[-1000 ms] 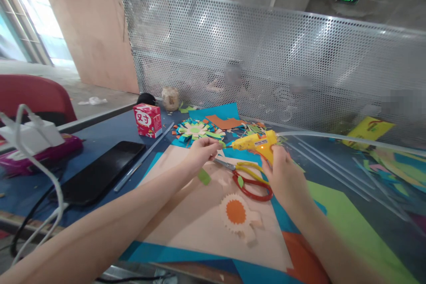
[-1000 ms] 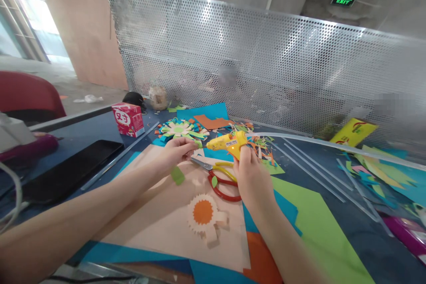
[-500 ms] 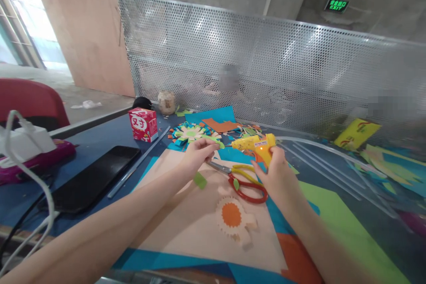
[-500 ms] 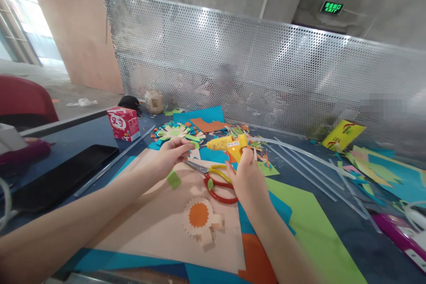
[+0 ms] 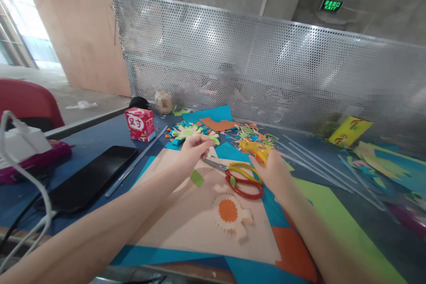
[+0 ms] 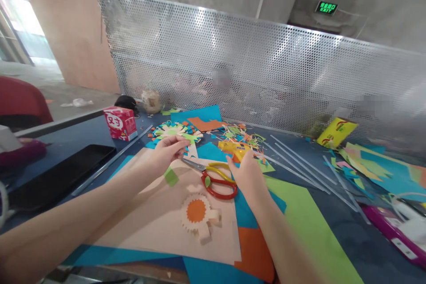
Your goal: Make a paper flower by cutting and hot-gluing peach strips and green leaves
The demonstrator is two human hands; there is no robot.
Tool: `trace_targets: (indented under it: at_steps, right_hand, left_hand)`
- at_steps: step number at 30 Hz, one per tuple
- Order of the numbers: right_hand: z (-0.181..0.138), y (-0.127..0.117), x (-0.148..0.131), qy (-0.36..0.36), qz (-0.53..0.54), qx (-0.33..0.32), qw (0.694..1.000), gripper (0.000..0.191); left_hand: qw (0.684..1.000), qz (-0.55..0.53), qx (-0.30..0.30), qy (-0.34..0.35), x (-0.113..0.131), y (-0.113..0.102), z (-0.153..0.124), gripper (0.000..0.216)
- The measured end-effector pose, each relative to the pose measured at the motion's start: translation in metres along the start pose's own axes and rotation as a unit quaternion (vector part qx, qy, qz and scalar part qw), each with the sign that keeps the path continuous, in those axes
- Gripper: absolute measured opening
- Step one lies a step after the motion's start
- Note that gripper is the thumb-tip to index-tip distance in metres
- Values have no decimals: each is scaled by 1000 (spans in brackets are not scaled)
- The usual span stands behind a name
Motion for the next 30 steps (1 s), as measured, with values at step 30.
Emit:
trace_targets:
  at_steps: [30]
  right_hand:
    - [-60, 13, -82, -173, 135, -388, 895, 30]
  left_hand:
    - [985, 144, -86, -30, -11, 33, -12, 21]
Point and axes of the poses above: each hand's wrist, its own z-axis towards the middle knuckle, its own y-axis out of the palm, x = y × z, the point moved 10 cm from there along z, towards the middle knuckle, and after that the axes turned 13 degrees about -y, right-handed, at the moved point
